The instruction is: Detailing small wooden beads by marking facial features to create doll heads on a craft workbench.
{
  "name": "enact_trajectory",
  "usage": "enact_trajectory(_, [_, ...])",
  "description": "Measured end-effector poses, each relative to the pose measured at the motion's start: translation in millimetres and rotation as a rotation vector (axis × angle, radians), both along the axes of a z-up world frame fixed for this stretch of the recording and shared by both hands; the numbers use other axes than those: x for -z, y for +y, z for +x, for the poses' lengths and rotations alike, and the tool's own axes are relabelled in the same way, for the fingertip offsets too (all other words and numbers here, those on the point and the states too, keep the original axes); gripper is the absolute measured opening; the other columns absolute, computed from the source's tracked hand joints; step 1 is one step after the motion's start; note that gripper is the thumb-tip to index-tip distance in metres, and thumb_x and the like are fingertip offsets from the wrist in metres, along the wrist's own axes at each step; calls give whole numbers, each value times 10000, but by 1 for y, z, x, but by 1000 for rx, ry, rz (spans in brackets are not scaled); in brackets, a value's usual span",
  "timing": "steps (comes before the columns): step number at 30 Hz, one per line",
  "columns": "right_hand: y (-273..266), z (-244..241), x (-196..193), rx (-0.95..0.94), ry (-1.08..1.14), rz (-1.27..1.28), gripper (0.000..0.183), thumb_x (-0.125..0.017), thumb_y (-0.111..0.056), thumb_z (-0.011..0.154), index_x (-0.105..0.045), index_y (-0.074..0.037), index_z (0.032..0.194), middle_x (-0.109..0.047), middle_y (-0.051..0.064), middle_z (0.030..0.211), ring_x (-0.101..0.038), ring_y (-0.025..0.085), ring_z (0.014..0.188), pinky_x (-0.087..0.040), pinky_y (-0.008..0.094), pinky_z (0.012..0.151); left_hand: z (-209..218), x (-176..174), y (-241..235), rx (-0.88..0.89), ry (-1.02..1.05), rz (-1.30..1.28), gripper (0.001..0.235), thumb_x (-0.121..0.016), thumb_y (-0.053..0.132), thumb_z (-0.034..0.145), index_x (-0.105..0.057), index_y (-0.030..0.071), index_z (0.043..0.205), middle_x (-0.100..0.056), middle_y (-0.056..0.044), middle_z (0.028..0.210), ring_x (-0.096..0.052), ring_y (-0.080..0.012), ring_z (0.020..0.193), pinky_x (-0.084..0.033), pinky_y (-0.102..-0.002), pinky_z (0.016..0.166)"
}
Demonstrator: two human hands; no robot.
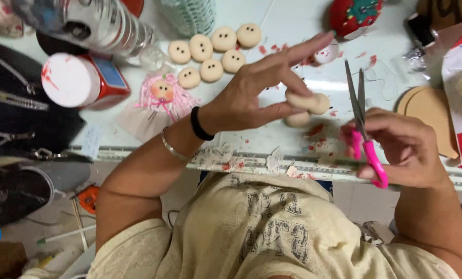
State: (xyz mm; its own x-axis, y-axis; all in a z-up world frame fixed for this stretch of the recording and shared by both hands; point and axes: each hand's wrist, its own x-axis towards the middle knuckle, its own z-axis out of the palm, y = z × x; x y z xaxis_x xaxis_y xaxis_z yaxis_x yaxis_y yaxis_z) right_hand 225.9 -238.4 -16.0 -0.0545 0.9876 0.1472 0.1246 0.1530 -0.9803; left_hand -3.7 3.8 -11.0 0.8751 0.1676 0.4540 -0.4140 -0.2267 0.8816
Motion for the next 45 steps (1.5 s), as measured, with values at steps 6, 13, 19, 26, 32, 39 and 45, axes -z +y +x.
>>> enact_trajectory(6, [-10,9,-22,47,-382,-197,607,-815,-207,707,-653,-26,1263,-757,108,1140,-746,172,892,-593,279,772,4,-8,2,134,-58,97,151,-608,-26,1095,-582,119,1129,-249,-255,1626,-253,-446,1597,-273,-582,1397])
enact_trajectory(13, [2,24,-16,-162,-245,-192,610,-851,-305,702,-690,-106,1256,-796,24,1011,-721,103,705,-616,239,685,2,-8,2,250,-4,-37,102,-647,227,1057,-612,156,1121,-274,-228,1641,-282,-419,1604,-320,-557,1372])
enact_trajectory(19, [17,18,-16,-236,-84,-254,520,-811,-317,763,-722,-93,1224,-828,34,899,-721,103,617,-568,268,634,2,-12,0,398,45,-232,132,-670,262,1043,-604,242,1156,-246,-237,1667,-207,-411,1639,-225,-539,1391])
enact_trajectory(26, [20,3,2,-248,114,-150,557,-830,-275,779,-667,-65,1268,-792,98,1036,-768,165,833,-643,287,736,3,-11,-2,453,26,-351,127,-631,171,1057,-552,238,1132,-264,-282,1632,-215,-433,1615,-226,-529,1380])
enact_trajectory(32, [20,-7,7,-205,205,-86,556,-815,-223,818,-623,-82,1320,-734,175,1191,-755,230,971,-655,314,798,7,-3,-7,377,31,-451,140,-624,136,1054,-568,208,1161,-469,-282,1489,-451,-419,1472,-442,-476,1243])
enact_trajectory(39, [16,-14,11,-129,153,-79,556,-796,-195,807,-605,-30,1302,-691,166,1254,-708,276,1161,-611,379,1011,4,16,-6,174,48,-285,263,-648,97,1035,-525,134,1265,-609,-68,1246,-639,-209,1193,-561,-313,1068])
enact_trajectory(45, [14,-15,11,-76,-29,-83,585,-786,-319,778,-623,-52,1271,-734,92,1124,-714,196,984,-586,332,885,4,6,-8,214,212,-341,313,-627,128,1035,-384,126,1232,-650,-105,1168,-663,-186,1110,-554,-290,940])
